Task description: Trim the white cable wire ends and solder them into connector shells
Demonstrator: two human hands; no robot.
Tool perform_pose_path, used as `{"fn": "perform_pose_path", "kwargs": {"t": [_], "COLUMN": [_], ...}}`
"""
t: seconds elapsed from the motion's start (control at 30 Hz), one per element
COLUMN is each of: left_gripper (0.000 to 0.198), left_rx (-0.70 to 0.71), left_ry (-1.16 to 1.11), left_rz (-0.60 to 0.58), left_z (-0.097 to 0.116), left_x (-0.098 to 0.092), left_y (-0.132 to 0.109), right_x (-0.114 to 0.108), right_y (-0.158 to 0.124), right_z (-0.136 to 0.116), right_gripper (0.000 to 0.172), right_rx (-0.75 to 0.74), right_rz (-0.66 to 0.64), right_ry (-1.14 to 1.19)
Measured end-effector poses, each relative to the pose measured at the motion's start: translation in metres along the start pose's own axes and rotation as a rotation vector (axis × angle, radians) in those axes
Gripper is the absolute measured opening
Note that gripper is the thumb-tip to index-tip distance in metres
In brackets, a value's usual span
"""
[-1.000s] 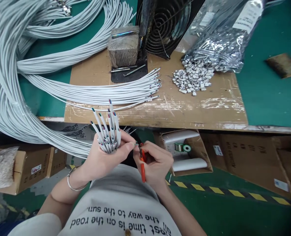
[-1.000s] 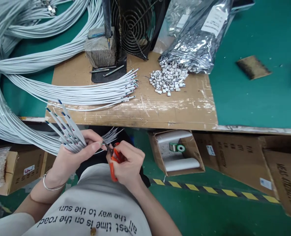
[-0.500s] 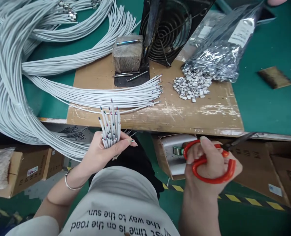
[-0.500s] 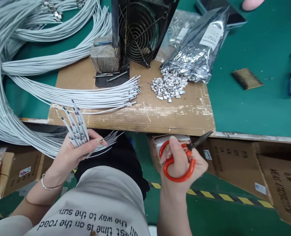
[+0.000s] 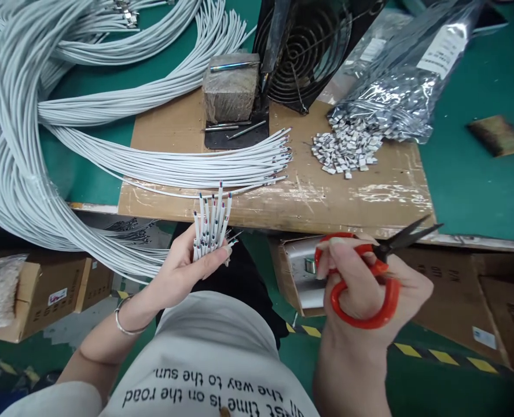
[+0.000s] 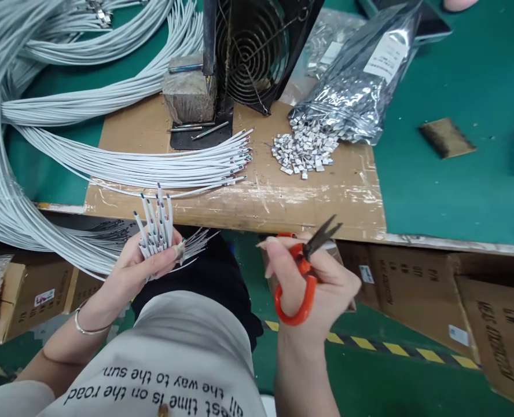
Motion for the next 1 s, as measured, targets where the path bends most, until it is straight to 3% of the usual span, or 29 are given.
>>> {"fn": "perform_pose_path", "kwargs": {"t": [0.13,0.27,0.37,0.6,0.87,1.0], "left_gripper": [0.027,0.025,0.025,0.029,0.030,0.021], "left_rx": [-0.012,0.024,0.027,-0.050,0.070,0.059], "left_ry": [0.068,0.067,0.066,-0.018,-0.005,-0.006], "left_rz": [0.012,0.006,0.009,-0.034,0.115,0.033], "left_z": [-0.003,-0.002,-0.001,-0.004,0.004,0.005], "left_x": [0.000,0.003,0.005,0.005,-0.003,0.003], "left_y": [0.001,0.001,0.001,0.001,0.001,-0.001], "right_x": [0.026,0.057,0.070,0.069,0.064,0.070], "right_y": [-0.001,-0.002,-0.001,0.000,-0.006,-0.011], "right_z": [-0.016,-0.028,-0.033,-0.027,-0.022,-0.019], "right_gripper": [0.005,0.018,0.010,0.006,0.009,0.009], "right_rx": [-0.076,-0.101,-0.078,-0.010,0.028,0.101], "right_rz": [-0.190,-0.381,-0.413,-0.411,-0.459,-0.505], "right_ry": [-0.060,-0.063,-0.028,0.034,0.044,0.111]}}
Point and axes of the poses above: each hand's wrist, its own y-axis towards the middle knuckle, its own x-axis out of the palm, z = x × y, the point moved 5 cm from there along y, towards the middle knuckle, and after that the axes turned 9 degrees about -x, right-handed, at the moved point
